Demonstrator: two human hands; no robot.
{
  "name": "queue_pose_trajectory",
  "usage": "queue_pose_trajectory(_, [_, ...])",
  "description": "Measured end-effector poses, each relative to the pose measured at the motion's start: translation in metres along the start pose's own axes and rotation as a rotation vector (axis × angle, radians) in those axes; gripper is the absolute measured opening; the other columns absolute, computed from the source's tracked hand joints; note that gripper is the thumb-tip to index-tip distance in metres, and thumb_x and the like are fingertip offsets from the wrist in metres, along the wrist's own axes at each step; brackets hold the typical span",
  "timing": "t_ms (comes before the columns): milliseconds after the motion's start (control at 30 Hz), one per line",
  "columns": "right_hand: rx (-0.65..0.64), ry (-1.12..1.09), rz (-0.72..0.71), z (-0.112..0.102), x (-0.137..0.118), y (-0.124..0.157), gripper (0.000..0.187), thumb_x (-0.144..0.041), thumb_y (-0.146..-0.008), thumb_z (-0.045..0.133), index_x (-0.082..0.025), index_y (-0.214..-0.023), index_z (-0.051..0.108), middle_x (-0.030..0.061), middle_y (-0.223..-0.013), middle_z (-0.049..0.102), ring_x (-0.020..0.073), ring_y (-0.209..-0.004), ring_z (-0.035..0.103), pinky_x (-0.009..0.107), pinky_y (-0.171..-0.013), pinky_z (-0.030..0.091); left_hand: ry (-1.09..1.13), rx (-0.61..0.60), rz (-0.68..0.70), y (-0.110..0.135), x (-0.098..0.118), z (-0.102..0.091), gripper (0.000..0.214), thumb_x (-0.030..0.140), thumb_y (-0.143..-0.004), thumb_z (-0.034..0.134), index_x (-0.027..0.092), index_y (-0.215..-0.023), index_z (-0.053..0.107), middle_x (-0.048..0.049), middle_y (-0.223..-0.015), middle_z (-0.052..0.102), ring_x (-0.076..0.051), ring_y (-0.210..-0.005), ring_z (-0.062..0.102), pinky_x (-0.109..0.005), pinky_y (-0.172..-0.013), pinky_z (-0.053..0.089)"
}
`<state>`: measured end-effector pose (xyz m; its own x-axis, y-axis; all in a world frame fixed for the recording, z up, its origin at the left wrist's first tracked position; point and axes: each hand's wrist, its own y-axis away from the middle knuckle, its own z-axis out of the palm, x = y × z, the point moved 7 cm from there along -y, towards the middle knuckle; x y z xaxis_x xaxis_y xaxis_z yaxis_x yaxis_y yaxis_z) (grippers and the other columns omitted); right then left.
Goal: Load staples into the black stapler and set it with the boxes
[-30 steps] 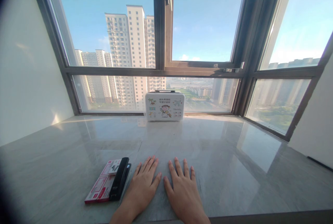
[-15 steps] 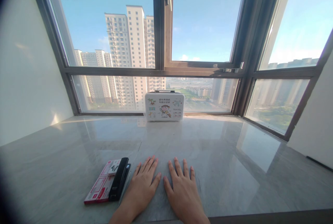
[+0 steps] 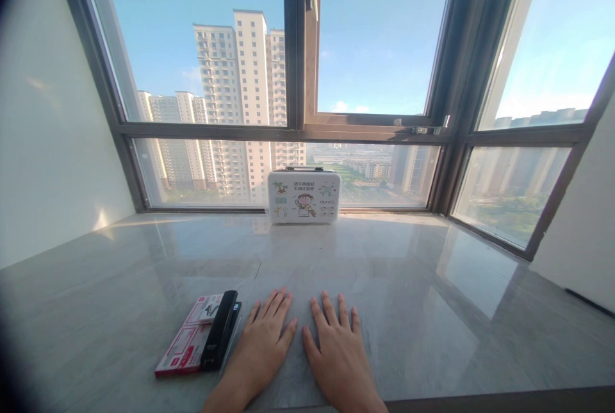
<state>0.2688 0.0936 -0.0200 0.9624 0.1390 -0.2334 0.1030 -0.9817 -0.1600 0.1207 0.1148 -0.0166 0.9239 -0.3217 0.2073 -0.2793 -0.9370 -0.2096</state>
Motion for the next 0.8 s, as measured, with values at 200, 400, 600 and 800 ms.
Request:
queue_pose_trajectory(200, [-0.004,0.005,0.000,0.0004,0.0007,-0.0009,0.062,-0.062,-0.098,0.024,-0.034,-0.154,0.031,-0.0015,-0.161,0.020,0.0349,-0.150,0.010,0.060,-0.119,0.012,0.007,0.000,-0.008,0.0005,-0.0002,-0.0001,0.057,0.045,-0.100,0.025,0.025,-0.152,0.035,-0.0026,-0.161,0.025,-0.022,-0.150,0.020,-0.048,-0.123,0.017])
queue_pose_trajectory(400, [-0.009,0.000,0.003,0.0000,-0.0001,-0.0004,0.063,-0.062,-0.098,0.024,-0.034,-0.154,0.031,-0.0020,-0.162,0.019,0.0345,-0.150,0.009,0.059,-0.119,0.012,0.007,-0.005,-0.011,0.0007,0.0001,-0.0010,0.057,0.045,-0.099,0.026,0.025,-0.152,0.035,-0.0021,-0.161,0.025,-0.021,-0.150,0.020,-0.048,-0.123,0.017])
queue_pose_trajectory(600, [-0.005,0.004,0.004,-0.0008,0.0002,0.0002,0.062,-0.062,-0.098,0.025,-0.034,-0.154,0.031,-0.0018,-0.161,0.020,0.0345,-0.150,0.010,0.059,-0.119,0.012,0.005,-0.003,-0.008,0.0005,0.0006,-0.0008,0.057,0.044,-0.100,0.025,0.026,-0.152,0.035,-0.0017,-0.161,0.025,-0.021,-0.150,0.020,-0.047,-0.123,0.017])
queue_pose_trajectory(800, [-0.007,-0.005,0.003,-0.0010,0.0002,0.0007,0.062,-0.061,-0.099,0.025,-0.034,-0.154,0.031,-0.0025,-0.162,0.019,0.0342,-0.150,0.009,0.058,-0.119,0.012,0.004,0.004,-0.006,0.0007,0.0000,-0.0007,0.057,0.045,-0.100,0.025,0.025,-0.152,0.035,-0.0023,-0.161,0.025,-0.021,-0.150,0.020,-0.048,-0.123,0.017])
